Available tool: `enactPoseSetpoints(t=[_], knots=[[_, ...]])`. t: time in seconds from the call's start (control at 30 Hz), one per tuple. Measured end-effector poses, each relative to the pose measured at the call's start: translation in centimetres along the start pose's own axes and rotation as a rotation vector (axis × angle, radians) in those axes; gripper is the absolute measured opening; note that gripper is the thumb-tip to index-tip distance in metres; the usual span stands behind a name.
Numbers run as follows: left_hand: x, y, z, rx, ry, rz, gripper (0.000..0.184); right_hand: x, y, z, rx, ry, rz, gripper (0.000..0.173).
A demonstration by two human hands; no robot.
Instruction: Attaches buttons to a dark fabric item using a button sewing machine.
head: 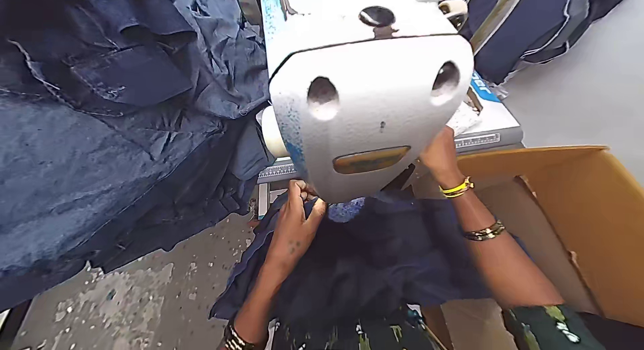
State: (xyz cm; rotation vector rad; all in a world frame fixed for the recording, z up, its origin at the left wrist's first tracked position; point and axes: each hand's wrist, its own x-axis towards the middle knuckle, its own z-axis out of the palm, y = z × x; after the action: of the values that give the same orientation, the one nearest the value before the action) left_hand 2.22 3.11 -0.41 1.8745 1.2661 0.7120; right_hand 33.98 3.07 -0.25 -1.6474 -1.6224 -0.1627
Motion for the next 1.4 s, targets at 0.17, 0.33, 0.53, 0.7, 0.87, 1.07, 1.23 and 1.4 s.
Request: enactPoseSetpoints(t=[0.17,0.33,0.53,0.7,0.87,1.07,1.23,1.4], knots=[[-3.4,0.7,-1.2,0.037,-0.103,0.237,0.042,-1.4,-6.6,-0.7,-0.005,0.013,-0.255,0.016],[-5.2,1.6,-1.1,0.11,-0.281,0.348,0.04,-2.9,-10.2,2.3,0.05,-0.038,-0.769,0.02],[-4.0,1.4,-2.3,-0.148,-0.095,0.312,0.027,-4.5,-11.6,-0.1,0.761,-0.611,-0.224,0.033],[-1.5,-1.6,-4.0,-0.198,0.053,-0.028,0.013,-4.1,-9.0,-1.0,0.56,-0.59,0.18,0.02],[-1.2,-3.5,-3.4,-0.187,0.158,-0.1,0.015,-3.1,-10.9,1.7,0.366,-0.48,0.285,0.036],[-1.8,-4.6,-3.1,-0.282,0.148,-0.123,0.02,-2.8,-12.4,2.2,0.359,-0.47,0.36,0.035],[-1.1,-2.9,-2.8,-0.228,0.127,-0.038,0.016,-3.0,-8.2,0.9,0.504,-0.432,0.22,0.024],[-0.3,-2.0,-2.0,-0.153,0.121,-0.027,0.021,-3.3,-7.2,0.2,0.361,-0.392,0.292,0.025]])
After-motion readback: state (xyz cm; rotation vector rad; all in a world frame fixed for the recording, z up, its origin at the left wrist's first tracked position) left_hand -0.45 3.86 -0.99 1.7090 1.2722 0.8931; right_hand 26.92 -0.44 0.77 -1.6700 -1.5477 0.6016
